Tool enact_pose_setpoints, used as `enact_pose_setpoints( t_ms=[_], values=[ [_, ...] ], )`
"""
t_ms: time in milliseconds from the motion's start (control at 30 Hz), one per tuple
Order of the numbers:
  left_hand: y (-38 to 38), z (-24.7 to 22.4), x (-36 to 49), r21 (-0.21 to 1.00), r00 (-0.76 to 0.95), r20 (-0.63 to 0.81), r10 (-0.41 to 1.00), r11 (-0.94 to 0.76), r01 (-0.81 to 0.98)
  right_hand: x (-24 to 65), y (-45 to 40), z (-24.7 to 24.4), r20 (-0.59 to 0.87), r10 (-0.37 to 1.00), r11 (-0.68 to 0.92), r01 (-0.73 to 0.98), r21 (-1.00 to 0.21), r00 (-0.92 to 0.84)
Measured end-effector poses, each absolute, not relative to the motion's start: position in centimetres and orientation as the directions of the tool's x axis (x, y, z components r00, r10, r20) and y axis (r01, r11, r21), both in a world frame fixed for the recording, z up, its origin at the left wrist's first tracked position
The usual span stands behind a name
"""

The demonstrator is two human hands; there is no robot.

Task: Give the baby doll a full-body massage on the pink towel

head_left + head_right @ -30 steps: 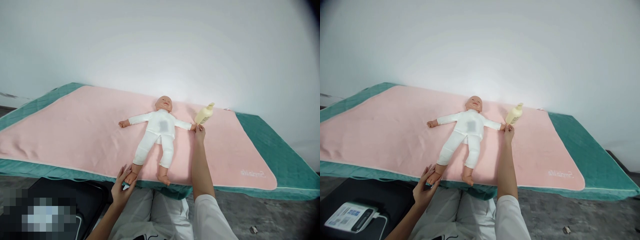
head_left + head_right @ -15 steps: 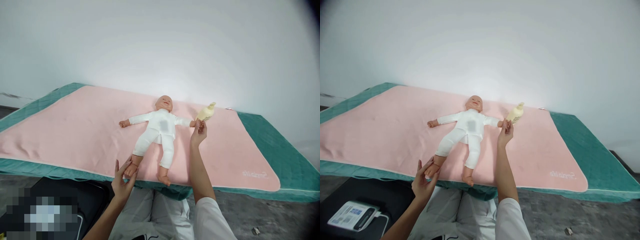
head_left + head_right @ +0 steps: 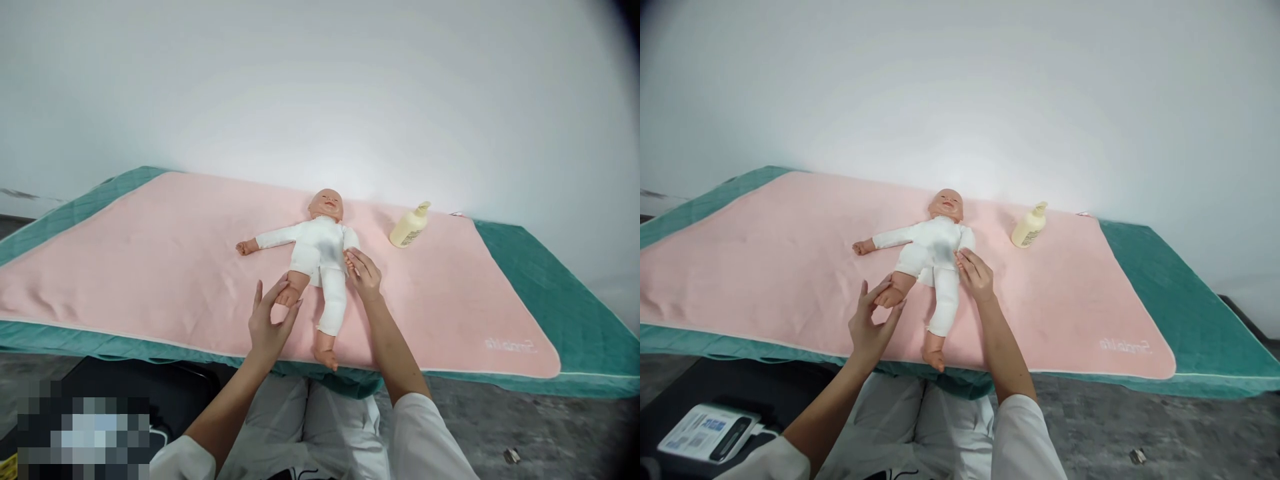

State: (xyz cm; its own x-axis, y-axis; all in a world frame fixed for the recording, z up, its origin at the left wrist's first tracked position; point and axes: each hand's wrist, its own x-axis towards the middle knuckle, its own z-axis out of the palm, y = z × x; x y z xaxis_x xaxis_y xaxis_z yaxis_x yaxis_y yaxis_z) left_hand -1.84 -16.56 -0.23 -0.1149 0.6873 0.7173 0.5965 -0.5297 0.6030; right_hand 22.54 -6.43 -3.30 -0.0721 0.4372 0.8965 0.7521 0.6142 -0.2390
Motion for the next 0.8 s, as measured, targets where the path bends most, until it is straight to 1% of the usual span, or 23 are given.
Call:
enact_pose_setpoints(
  t_ms=[100, 233, 467, 600, 700, 733, 800],
  values=[
    [-15.8, 0.4, -1.5, 0.611, -0.106, 0.708, 0.698, -0.53, 0.589, 22.2, -6.4, -3.2, 0.879, 0.464, 0.599, 0.77, -0.221, -0.108],
    [-14.9, 0.9, -1.0, 0.646, -0.119, 0.665, 0.737, -0.488, 0.587, 22.0, -6.4, -3.3, 0.856, 0.489, 0.638, 0.737, -0.22, -0.168],
    [-13.7, 1.0, -0.4, 0.632, -0.108, 0.677, 0.728, -0.5, 0.592, 21.8, -6.2, -3.3, 0.86, 0.459, 0.622, 0.772, -0.132, -0.223],
    [-13.5, 0.9, -0.3, 0.619, -0.104, 0.686, 0.72, -0.503, 0.604, 21.9, -6.2, -3.4, 0.9, 0.379, 0.676, 0.729, -0.109, -0.216],
    [-13.6, 0.8, -0.4, 0.615, -0.104, 0.696, 0.711, -0.513, 0.599, 22.5, -6.1, -3.5, 0.926, 0.363, 0.669, 0.721, -0.182, -0.103],
    [-13.7, 0.8, -0.4, 0.614, -0.105, 0.698, 0.709, -0.516, 0.597, 22.7, -6.1, -3.6, 0.929, 0.37, 0.647, 0.727, -0.231, -0.033],
    [-13.8, 0.7, -0.5, 0.617, -0.105, 0.696, 0.71, -0.517, 0.594, 23.3, -6.0, -3.6, 0.904, 0.398, 0.578, 0.724, -0.376, 0.152]
  ],
)
